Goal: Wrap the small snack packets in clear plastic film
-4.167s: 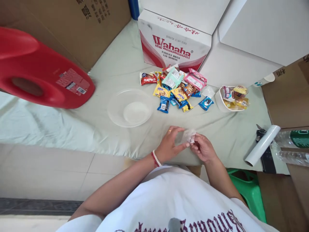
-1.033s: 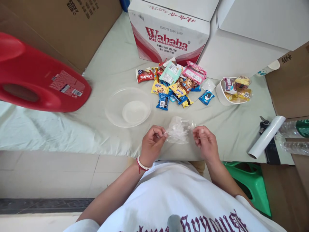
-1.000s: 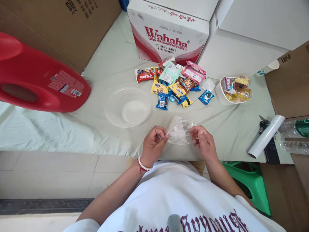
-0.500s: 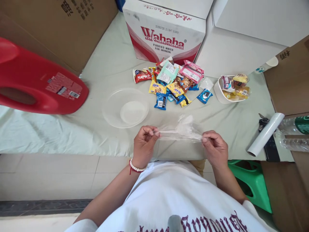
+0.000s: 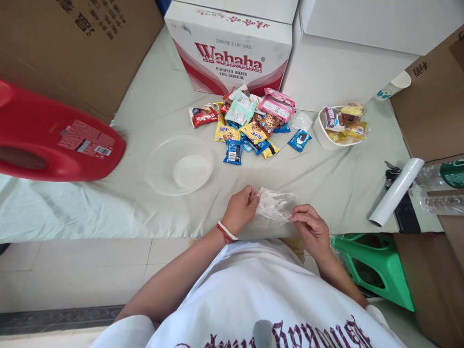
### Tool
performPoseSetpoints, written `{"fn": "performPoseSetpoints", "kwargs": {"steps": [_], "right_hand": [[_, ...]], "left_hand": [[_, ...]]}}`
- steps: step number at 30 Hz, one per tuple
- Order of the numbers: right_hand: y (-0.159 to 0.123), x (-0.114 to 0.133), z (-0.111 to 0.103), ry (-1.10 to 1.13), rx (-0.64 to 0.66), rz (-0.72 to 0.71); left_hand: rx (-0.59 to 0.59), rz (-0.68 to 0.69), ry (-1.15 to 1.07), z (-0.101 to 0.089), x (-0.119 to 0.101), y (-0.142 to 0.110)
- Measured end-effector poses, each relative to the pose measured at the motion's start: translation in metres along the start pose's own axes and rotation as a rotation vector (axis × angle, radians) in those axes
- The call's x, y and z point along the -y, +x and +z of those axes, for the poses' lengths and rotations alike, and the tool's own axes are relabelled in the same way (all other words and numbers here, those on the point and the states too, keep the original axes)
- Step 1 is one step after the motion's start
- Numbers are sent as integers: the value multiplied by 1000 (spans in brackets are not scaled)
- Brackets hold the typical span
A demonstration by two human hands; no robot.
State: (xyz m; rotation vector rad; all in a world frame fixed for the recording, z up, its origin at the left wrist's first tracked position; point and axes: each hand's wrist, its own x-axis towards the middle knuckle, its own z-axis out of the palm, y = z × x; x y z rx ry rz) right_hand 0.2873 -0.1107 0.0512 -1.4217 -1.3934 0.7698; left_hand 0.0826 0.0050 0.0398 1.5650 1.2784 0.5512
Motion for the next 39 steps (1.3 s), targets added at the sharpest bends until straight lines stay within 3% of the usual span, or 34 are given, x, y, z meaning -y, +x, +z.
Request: {"fn": "performPoseSetpoints", "kwargs": {"steps": [3,5,7,9,12,17,19,22,25,31,34,37,39], "right_hand": [[-14,-5,-11,-25,-29,22],[-23,-10,-22,-31,85,16],[-26,-14,-33,-50,241,0],[-22,-17,-42,-70,247,13],[-1,-18,-43,-79,68,82],[42,-5,-7,-8,193,65],[51,2,9,18,126,84],[55,4,20,80,-69,187],[49,-7,17,117,-160,289],[23,-43,1,114,-302,568],[14,-51,-8,80,-371,610],[10,-53,-17,-35,-404,592],[11,-51,-23,-143,-389,572]], "left_hand": [[43,-126,-419,6,4,8],[-8,-202,-631,8,2,8],[-55,-218,-720,8,-1,7],[-68,-162,-733,9,-5,4],[-56,-55,-702,11,-8,-1],[-55,51,-618,10,-16,-12],[-142,73,-620,5,-18,-16],[-398,104,-630,-6,-18,-18],[-546,81,-615,-14,-8,-19],[-572,-111,-541,-11,27,-15],[-557,-164,-432,-10,40,-11],[-618,-91,-128,-13,48,-13],[-703,84,165,-15,50,-18]]}}
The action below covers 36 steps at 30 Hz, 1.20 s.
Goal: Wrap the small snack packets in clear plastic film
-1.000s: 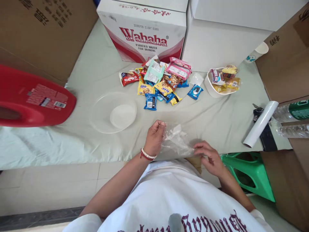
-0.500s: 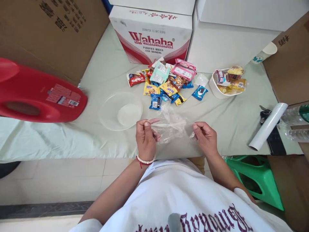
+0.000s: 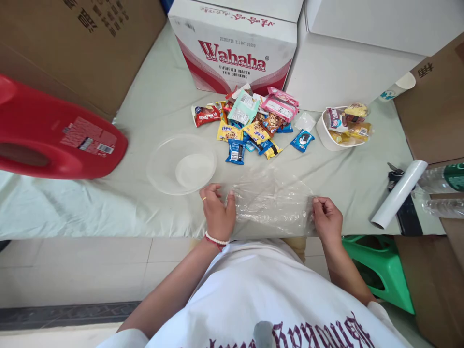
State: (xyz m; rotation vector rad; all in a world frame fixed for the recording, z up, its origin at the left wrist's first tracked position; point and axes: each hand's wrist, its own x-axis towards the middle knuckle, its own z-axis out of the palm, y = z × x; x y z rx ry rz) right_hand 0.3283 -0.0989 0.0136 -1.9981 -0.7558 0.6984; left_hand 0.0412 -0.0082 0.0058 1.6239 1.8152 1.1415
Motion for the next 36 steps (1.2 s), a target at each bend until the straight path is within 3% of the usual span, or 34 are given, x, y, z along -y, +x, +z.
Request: {"fn": "performPoseSetpoints", "kwargs": {"steps": [2,5,6,8,10,12,14,15,18,19,20,22,24,26,30,33,36], "right_hand": [[2,3,-3,-75,22,-57],[4,8,-4,-132,69,-145],[5,8,-5,-151,64,-165],[7,3,-8,-182,11,-173],[11,-6,-17,-200,-18,-128],[17,-14,-30,-209,54,-56],[25,-15,-45,-257,91,-40],[29,-11,-50,-300,50,-71],[39,17,-49,-407,-172,-333],[41,28,-41,-431,-175,-465],[41,39,-31,-460,-117,-610],[41,53,-6,-576,147,-892],[42,53,16,-759,414,-1041],[48,42,27,-932,469,-986],[79,30,16,-1033,191,-710],[114,56,9,-1038,133,-712],[154,97,24,-1141,320,-809]], "left_hand": [[-8,308,158,-4,-2,-2],[296,668,260,-3,-9,2],[424,709,293,0,-11,6],[613,667,385,7,-14,15],[709,568,475,13,-13,23],[760,524,512,14,-11,26],[768,524,521,12,-8,25],[759,527,524,11,-7,23],[720,525,543,9,-6,17],[707,521,553,9,-6,15],[693,518,564,10,-6,13],[664,523,583,11,-5,9],[639,541,594,10,-2,5],[613,552,599,7,3,1],[591,542,607,-1,11,-5],[602,549,611,-3,12,-6],[609,565,613,-2,12,-5]]}}
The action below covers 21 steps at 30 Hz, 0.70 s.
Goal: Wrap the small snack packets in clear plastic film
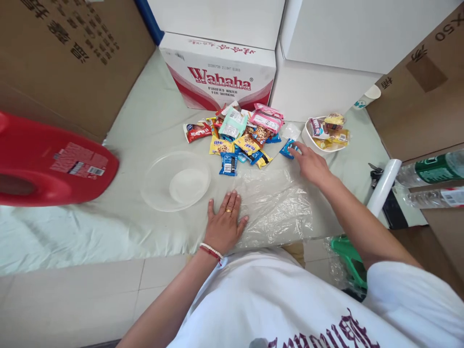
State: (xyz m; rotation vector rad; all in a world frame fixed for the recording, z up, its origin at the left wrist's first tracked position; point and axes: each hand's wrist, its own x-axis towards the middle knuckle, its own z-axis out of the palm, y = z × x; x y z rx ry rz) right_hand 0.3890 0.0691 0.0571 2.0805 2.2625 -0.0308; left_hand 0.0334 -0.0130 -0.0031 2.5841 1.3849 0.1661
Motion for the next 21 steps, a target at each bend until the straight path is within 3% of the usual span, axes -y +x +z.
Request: {"fn": "performPoseSetpoints", "kwargs": {"steps": [3,5,9,12,16,18,21], "right_hand": [[48,-2,-10,-59,161,-77],[64,-1,-11,-98,224,-58],[56,-2,-16,-135,187,117],[48,5,-33,-59,164,188],[70,48,-55,220,38,164],[91,78,-60,231,-12,175],[118,117,-58,132,77,170]], "left_hand": [[-12,11,-10,-1,0,1],[-26,7,-27,-2,0,0],[-37,1,-76,-4,0,0],[-34,4,-107,-4,1,0],[-41,-3,-120,-5,2,0],[-41,-3,-120,-4,2,0],[-38,1,-121,-4,1,-1]]}}
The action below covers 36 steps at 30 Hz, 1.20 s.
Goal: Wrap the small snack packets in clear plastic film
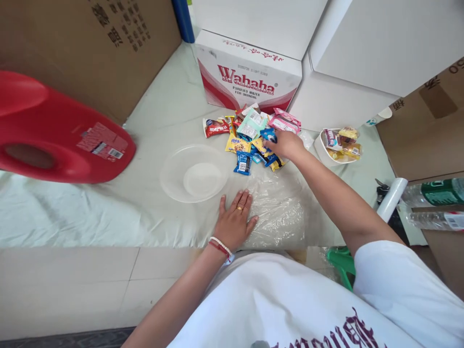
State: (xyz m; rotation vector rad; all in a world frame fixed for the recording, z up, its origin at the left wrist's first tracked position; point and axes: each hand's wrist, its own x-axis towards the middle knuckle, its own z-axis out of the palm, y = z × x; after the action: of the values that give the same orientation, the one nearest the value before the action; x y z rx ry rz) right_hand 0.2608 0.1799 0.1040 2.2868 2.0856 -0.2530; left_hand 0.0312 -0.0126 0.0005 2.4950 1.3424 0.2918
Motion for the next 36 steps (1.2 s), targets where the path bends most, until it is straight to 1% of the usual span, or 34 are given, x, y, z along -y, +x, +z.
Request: {"fn": "performPoseSetpoints", "kwargs": {"steps": [2,5,8,12,14,17,20,21,23,24,26,29,32,34,36], "right_hand": [[6,17,4,-88,90,-21],[5,25,7,-168,152,-34],[-3,20,10,-165,130,-32],[-13,10,21,-105,58,-73],[-16,7,23,-100,49,-75],[-23,-1,16,-87,9,-67],[-49,-18,0,10,-46,-75],[-62,-25,-5,53,-38,-92],[-91,-38,-7,120,38,-163],[-106,-43,-4,134,91,-207],[-134,-49,8,130,192,-280],[-162,-48,34,79,284,-314],[-174,-46,53,74,282,-305],[-177,-47,58,115,242,-313],[-178,-50,58,157,218,-333]], "left_hand": [[-2,0,-1,0,0,0],[-10,-3,-6,0,0,0],[-9,-7,-13,0,0,0],[-5,2,-18,-1,0,0],[-11,5,-20,-2,0,-1],[-20,0,-26,-1,0,-1],[-16,-3,-30,-1,0,-1],[-14,-2,-30,0,0,-1],[-14,-5,-28,0,0,-1],[-15,-8,-26,1,0,-1],[-16,-13,-20,1,0,-1],[-7,-13,-13,1,0,0],[-27,-43,0,0,0,0],[-74,-75,23,-1,0,-3],[-131,-55,48,-4,0,-8]]}}
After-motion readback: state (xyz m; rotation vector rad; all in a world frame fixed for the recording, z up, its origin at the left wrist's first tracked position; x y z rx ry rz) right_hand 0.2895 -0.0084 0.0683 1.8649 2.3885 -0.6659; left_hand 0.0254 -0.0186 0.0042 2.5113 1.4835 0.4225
